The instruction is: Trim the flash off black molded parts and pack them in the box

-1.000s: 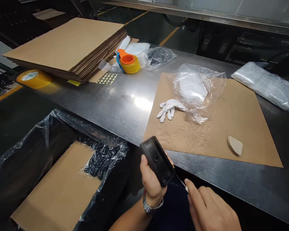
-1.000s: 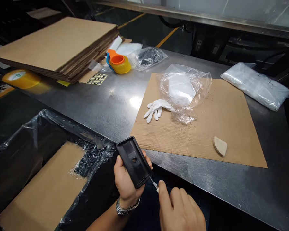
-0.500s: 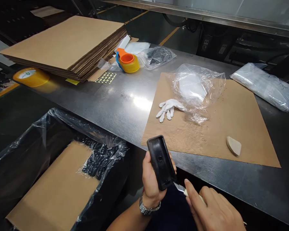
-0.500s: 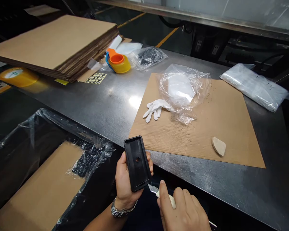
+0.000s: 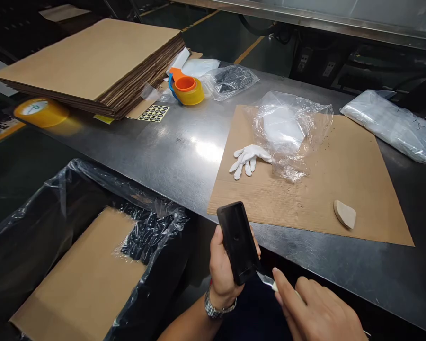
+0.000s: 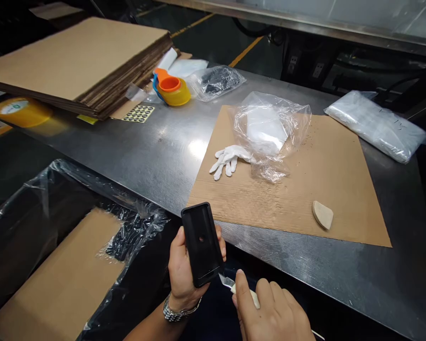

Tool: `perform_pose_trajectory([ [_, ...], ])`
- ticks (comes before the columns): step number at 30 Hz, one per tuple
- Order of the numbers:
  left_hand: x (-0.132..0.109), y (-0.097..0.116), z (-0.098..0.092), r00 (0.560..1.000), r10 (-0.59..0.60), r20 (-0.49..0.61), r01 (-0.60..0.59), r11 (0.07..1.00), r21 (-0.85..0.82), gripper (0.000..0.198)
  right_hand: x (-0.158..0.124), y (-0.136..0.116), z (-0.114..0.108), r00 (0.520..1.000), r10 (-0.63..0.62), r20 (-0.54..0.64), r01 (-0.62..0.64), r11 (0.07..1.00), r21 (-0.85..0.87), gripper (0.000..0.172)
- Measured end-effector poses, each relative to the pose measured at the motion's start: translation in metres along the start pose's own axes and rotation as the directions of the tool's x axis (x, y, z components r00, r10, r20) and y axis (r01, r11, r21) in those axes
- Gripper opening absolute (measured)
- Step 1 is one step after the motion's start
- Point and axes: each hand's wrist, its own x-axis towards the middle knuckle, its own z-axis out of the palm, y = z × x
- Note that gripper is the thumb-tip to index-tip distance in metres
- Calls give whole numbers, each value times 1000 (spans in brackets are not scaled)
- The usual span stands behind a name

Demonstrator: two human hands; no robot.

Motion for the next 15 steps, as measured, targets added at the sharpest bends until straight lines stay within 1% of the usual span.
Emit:
perform_pose_trajectory([
  [3,1,-2,-2,1000,-2,15,2,1000,8,54,0,1,0,1000,2,21,-2,1000,-2,27],
  [8,1,-4,-3,1000,-4,23,4,1000,14,54,-2,2,0,1000,6,21,-6,1000,-13,27],
  [15,2,-4,-2,1000,-23,-15,23,999,48,56,0,3,0,1000,-5,20,6,997,-76,26],
])
